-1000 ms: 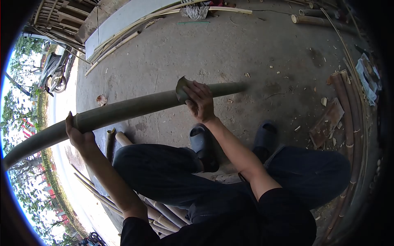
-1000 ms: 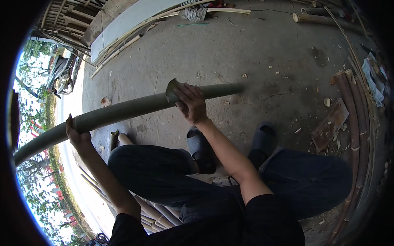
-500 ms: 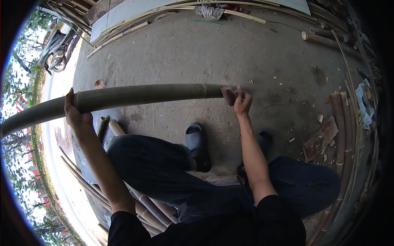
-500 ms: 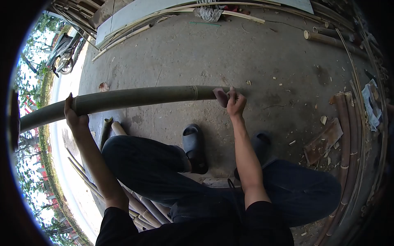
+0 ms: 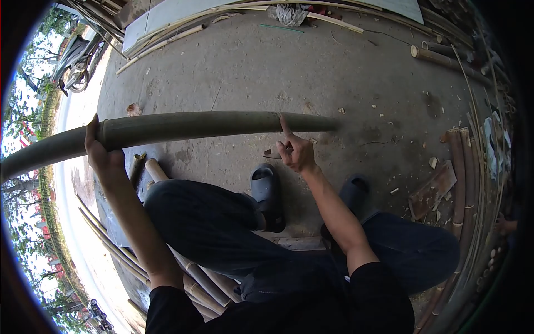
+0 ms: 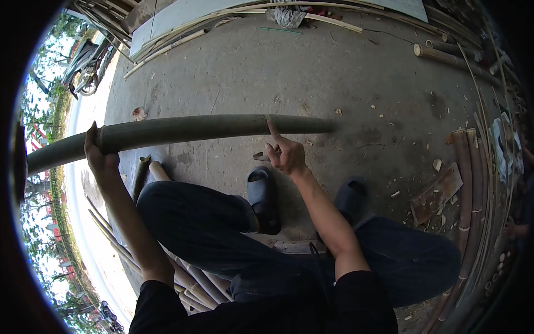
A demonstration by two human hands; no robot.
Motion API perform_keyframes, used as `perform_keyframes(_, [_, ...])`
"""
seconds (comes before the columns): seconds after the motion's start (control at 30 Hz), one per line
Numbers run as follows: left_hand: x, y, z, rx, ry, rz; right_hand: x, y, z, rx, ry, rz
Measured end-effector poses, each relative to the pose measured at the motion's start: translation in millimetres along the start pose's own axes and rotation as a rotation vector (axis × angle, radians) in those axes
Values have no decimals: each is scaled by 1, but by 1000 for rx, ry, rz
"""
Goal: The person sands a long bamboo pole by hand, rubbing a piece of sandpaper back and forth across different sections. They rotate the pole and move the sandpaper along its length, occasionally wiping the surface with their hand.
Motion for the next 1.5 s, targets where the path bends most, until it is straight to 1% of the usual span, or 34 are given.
perform_keyframes(0.1, [1, 1, 0, -18, -36, 2, 9, 5, -2, -11, 27, 68])
perform_keyframes(0.17, [-2, -1, 2, -16, -25, 13, 17, 7, -3, 59, -7, 147])
perform_keyframes(0.2, [-3, -1, 2, -14, -18, 24, 19, 10, -2, 58, -5, 148])
perform_keyframes(0.27, [1, 0, 0, -13, -10, 18, 26, 15, -4, 124, -84, 223])
perform_keyframes(0.3, [2, 0, -1, -12, -1, 13, 30, 19, -2, 126, -81, 222])
perform_keyframes(0.37, [2, 1, -1, -11, -15, 7, 39, 46, 9, -119, 114, -35])
perform_keyframes(0.4, [2, 1, -1, -10, -25, 1, 44, 58, 7, -117, 114, -36])
perform_keyframes(0.47, [1, 2, 0, -14, -27, -4, 67, 130, 13, -253, 452, -571])
perform_keyframes(0.5, [2, 2, 0, -19, -31, -11, 66, 148, 14, -250, 453, -571])
perform_keyframes(0.57, [4, 3, -1, -21, -15, -25, 79, 198, 24, -493, 833, -960])
perform_keyframes(0.6, [6, 4, -2, -24, 3, -39, 76, 211, 29, -491, 837, -958])
perform_keyframes(0.63, [8, 4, -3, -23, -1, -36, 75, 225, 24, -845, 846, -1020])
perform_keyframes(0.67, [10, 5, -3, -35, 20, -49, 63, 212, 23, -1204, 836, -1063])
perform_keyframes(0.7, [12, 7, -3, -47, 40, -63, 57, 196, 33, -1234, 728, -1106])
perform_keyframes(0.73, [16, 8, -5, -45, 37, -60, 49, 180, 51, -1232, 732, -1103])
perform_keyframes(0.8, [21, 10, -6, 16, 86, -52, 33, 155, 58, -1490, 547, -1108])
perform_keyframes(0.83, [21, 10, -6, 15, 83, -52, 32, 157, 58, -1491, 550, -1106])
perform_keyframes(0.9, [19, 12, -5, 74, 66, -63, 14, 160, 64, -1223, 385, -933])
perform_keyframes(1.03, [22, 14, -7, 73, 51, -87, 15, 193, 67, -1146, 435, -939])
perform_keyframes(1.1, [24, 14, -8, 77, 54, -87, 20, 200, 69, -588, 33, -777])
perform_keyframes(1.13, [24, 14, -8, 78, 53, -86, 23, 194, 66, -588, 34, -776])
perform_keyframes(1.2, [20, 13, -6, 97, 75, -84, 22, 161, 60, -483, 68, -572])
perform_keyframes(1.23, [18, 13, -6, 98, 72, -86, 28, 151, 54, -551, 47, -672])
perform_keyframes(1.27, [16, 13, -5, 102, 78, -90, 23, 141, 49, -554, 50, -673])
perform_keyframes(1.33, [15, 14, -2, 96, 85, -89, 9, 98, 50, -347, 176, -225])
perform_keyframes(1.4, [13, 14, -1, 97, 101, -79, 0, 61, 35, -347, 176, -119])
perform_keyframes(1.47, [9, 14, 0, 104, 83, -66, -2, 29, 22, -94, 62, 238])
perform_keyframes(1.5, [7, 15, 0, 112, 68, -60, -2, 25, 18, -92, 64, 237])
Point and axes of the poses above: each hand's wrist, its own x-axis away from the middle knuckle, its own z-axis out of the back of the hand, y = z × x, the point moved 6 cm from there along -x, towards the middle knuckle, and after that the axes turned 8 degrees about y, right-handed, at the moved point
